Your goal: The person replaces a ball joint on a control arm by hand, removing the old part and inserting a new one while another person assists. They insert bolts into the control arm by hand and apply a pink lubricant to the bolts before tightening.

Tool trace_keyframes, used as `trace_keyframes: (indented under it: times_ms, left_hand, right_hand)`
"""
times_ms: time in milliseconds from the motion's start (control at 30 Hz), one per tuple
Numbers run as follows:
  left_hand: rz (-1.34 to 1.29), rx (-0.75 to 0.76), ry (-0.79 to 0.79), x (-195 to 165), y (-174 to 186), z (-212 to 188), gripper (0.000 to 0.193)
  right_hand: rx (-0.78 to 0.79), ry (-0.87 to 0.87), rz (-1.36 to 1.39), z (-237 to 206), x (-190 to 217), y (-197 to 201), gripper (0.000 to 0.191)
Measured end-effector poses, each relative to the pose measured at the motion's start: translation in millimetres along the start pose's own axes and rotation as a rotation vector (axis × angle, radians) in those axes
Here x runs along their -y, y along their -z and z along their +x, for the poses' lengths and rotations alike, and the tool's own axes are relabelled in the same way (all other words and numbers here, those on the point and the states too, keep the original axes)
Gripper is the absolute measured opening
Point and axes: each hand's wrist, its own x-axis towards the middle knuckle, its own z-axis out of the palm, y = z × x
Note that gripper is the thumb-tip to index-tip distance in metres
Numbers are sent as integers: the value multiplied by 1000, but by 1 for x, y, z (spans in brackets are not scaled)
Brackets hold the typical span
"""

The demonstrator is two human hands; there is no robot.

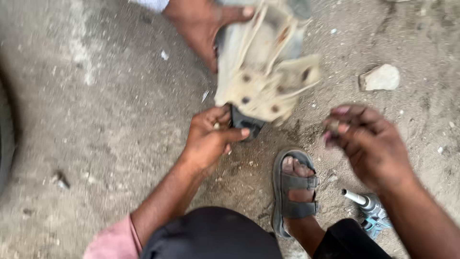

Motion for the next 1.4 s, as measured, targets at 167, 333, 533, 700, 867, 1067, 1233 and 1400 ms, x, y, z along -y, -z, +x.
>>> trace_keyframes:
  times_ms: [167, 333, 533, 700, 867, 1067, 1233, 1400]
  left_hand:
    - [70, -44, 106, -34, -13, 0, 45]
    - [47, -49, 248, -61, -24, 1, 36]
    - [91, -131, 399, -98, -31, -12, 32]
    - [221, -394, 504, -117, -69, -29, 26]
    - [278, -482, 616, -111, -71, -77, 21]
    - [336, -495, 748, -87, -47, -86, 17]
    - [314, -473, 699, -94, -45, -72, 17]
    - [323, -403, 640, -102, -47, -63, 25]
  right_hand:
    - [272, 417, -10, 35, 59, 11, 20]
    - [384, 503, -21, 51, 83, 14, 27]
    - [717, 333, 284, 33, 42, 12, 25]
    - [588, -95, 270, 6, -2, -17, 33]
    - [675, -210, 13, 4, -14, -7, 35]
    - [631, -132, -2, 6, -20, 8, 28]
    - [1069, -241, 11, 8, -35, -21, 24]
    - [1085, -258, 233, 2, -25, -46, 35]
